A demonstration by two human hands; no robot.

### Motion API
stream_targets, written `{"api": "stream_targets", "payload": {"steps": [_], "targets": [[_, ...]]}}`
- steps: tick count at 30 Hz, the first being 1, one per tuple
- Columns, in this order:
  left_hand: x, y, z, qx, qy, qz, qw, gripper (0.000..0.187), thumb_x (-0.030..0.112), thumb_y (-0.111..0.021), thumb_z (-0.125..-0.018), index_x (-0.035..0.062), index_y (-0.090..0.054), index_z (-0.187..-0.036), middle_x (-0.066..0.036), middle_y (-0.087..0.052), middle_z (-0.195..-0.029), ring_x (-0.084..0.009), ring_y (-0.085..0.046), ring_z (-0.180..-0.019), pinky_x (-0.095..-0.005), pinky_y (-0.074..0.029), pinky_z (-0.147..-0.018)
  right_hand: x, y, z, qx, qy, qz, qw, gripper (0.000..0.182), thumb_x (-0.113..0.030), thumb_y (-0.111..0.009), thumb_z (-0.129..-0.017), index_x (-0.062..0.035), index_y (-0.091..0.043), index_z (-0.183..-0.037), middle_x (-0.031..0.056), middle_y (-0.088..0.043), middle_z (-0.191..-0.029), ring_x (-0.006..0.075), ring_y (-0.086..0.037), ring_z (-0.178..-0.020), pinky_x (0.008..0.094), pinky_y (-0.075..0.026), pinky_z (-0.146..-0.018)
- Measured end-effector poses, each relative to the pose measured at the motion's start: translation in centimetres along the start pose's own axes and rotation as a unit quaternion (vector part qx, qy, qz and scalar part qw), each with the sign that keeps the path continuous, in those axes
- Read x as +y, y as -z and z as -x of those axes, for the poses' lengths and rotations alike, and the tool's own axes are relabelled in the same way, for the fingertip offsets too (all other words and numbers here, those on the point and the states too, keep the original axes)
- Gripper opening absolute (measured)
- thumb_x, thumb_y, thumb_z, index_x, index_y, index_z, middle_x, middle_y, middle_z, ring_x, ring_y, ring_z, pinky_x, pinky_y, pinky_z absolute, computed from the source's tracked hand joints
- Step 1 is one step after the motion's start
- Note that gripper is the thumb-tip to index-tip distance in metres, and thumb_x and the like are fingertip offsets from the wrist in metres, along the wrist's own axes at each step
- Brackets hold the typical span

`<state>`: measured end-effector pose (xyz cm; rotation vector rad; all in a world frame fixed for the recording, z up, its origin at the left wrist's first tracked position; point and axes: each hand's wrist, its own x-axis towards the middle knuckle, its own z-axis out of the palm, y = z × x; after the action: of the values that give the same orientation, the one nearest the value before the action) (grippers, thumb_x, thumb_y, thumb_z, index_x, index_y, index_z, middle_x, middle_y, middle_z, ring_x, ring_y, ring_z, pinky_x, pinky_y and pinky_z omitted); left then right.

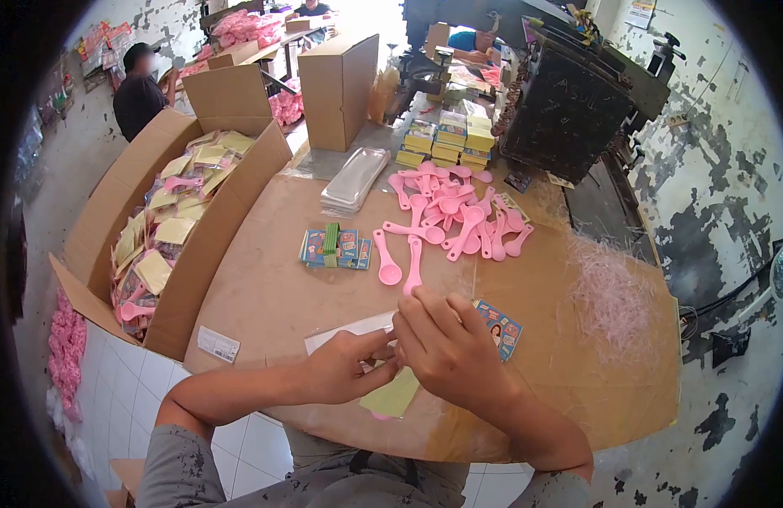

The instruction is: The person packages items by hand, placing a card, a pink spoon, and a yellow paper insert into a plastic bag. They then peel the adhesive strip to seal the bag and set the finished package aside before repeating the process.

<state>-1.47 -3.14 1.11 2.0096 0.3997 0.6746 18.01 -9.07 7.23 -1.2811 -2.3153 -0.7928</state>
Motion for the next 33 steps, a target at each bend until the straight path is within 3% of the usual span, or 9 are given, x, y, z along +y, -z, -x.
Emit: {"api": "stream_targets", "payload": {"steps": [7,11,15,19,21,24,29,31,33], "targets": [[-0.1,1.0,-0.9,-0.026,0.045,0.113,0.992,0.041,0.007,-0.06,-0.106,-0.0007,-0.055,-0.146,-0.01,-0.078,-0.088,-0.0066,-0.064,-0.074,-0.0259,-0.053,-0.071,4.5,1.8,1.0,0.041,-0.239,-0.205,0.948,0.01,-0.01,-0.065,-0.088,-0.0053,-0.062,-0.097,0.0068,-0.061,-0.101,0.0222,-0.063,-0.098,0.0393,-0.049,-0.085],[-1.2,0.9,-1.1,-0.03,0.11,0.233,0.966,0.042,0.007,-0.055,-0.108,0.0023,-0.051,-0.15,-0.011,-0.078,-0.109,-0.0081,-0.067,-0.097,-0.0263,-0.054,-0.086,11.5,7.9,6.7,-0.05,-0.437,-0.615,0.654,0.007,-0.009,-0.058,-0.101,-0.004,-0.059,-0.096,0.0031,-0.057,-0.077,0.01,-0.058,-0.065,0.0235,-0.046,-0.061],[-1.6,1.5,-1.4,-0.028,0.125,0.291,0.948,0.045,0.005,-0.049,-0.11,0.0048,-0.044,-0.155,-0.014,-0.074,-0.125,-0.0111,-0.066,-0.114,-0.0275,-0.053,-0.096,22.0,8.6,18.7,0.181,-0.365,-0.695,0.592,0.014,-0.001,-0.054,-0.1,-0.0026,-0.06,-0.112,0.0053,-0.063,-0.079,0.0115,-0.061,-0.064,0.0231,-0.05,-0.063],[-1.2,1.5,-1.6,-0.018,0.103,0.306,0.946,0.045,0.007,-0.047,-0.111,0.0046,-0.043,-0.156,-0.015,-0.074,-0.126,-0.0116,-0.067,-0.115,-0.027,-0.054,-0.096,21.2,8.5,24.5,0.018,-0.555,-0.24,0.796,0.038,0.003,-0.056,-0.096,-0.0048,-0.058,-0.133,0.0124,-0.065,-0.117,0.0254,-0.064,-0.101,0.0356,-0.05,-0.09],[-1.5,1.4,-1.5,-0.016,0.084,0.292,0.953,0.043,0.01,-0.047,-0.112,0.0046,-0.044,-0.155,-0.015,-0.073,-0.127,-0.0121,-0.067,-0.115,-0.0272,-0.055,-0.095,21.8,8.3,26.2,-0.062,-0.582,0.023,0.811,0.051,0.005,-0.057,-0.093,-0.0059,-0.057,-0.143,0.016,-0.066,-0.136,0.0323,-0.066,-0.12,0.0418,-0.051,-0.103],[-1.7,1.4,-1.9,-0.013,0.143,0.351,0.925,0.042,0.015,-0.048,-0.113,0.0044,-0.047,-0.153,-0.014,-0.073,-0.126,-0.0127,-0.068,-0.114,-0.028,-0.057,-0.094,23.6,9.6,26.8,-0.025,-0.614,-0.237,0.752,0.05,0.005,-0.059,-0.089,-0.0063,-0.061,-0.138,0.0182,-0.061,-0.143,0.0402,-0.06,-0.128,0.0463,-0.045,-0.111],[-2.0,1.5,-2.3,0.005,0.14,0.35,0.926,0.042,0.02,-0.053,-0.112,-0.0035,-0.049,-0.146,-0.014,-0.073,-0.123,-0.0154,-0.068,-0.115,-0.0302,-0.058,-0.095,20.5,8.3,24.3,-0.215,-0.402,0.308,0.835,0.041,0.0,-0.062,-0.092,-0.0067,-0.065,-0.132,0.019,-0.067,-0.132,0.0382,-0.061,-0.127,0.0446,-0.046,-0.108],[-2.0,1.5,-2.1,0.009,0.152,0.355,0.922,0.041,0.02,-0.055,-0.111,-0.0042,-0.052,-0.143,-0.013,-0.073,-0.124,-0.0157,-0.068,-0.115,-0.0301,-0.057,-0.096,19.2,9.9,18.8,-0.106,-0.421,0.013,0.901,0.036,-0.004,-0.062,-0.096,-0.0066,-0.065,-0.131,0.0177,-0.07,-0.126,0.0349,-0.065,-0.122,0.0441,-0.049,-0.104],[-2.2,1.5,-2.1,0.014,0.161,0.367,0.916,0.039,0.02,-0.058,-0.11,-0.0044,-0.055,-0.14,-0.013,-0.072,-0.125,-0.0155,-0.068,-0.116,-0.0299,-0.057,-0.097,20.0,10.3,17.8,-0.082,-0.501,-0.215,0.835,0.033,-0.007,-0.061,-0.099,-0.0038,-0.064,-0.132,0.0158,-0.072,-0.121,0.0302,-0.069,-0.114,0.0422,-0.052,-0.1]]}}
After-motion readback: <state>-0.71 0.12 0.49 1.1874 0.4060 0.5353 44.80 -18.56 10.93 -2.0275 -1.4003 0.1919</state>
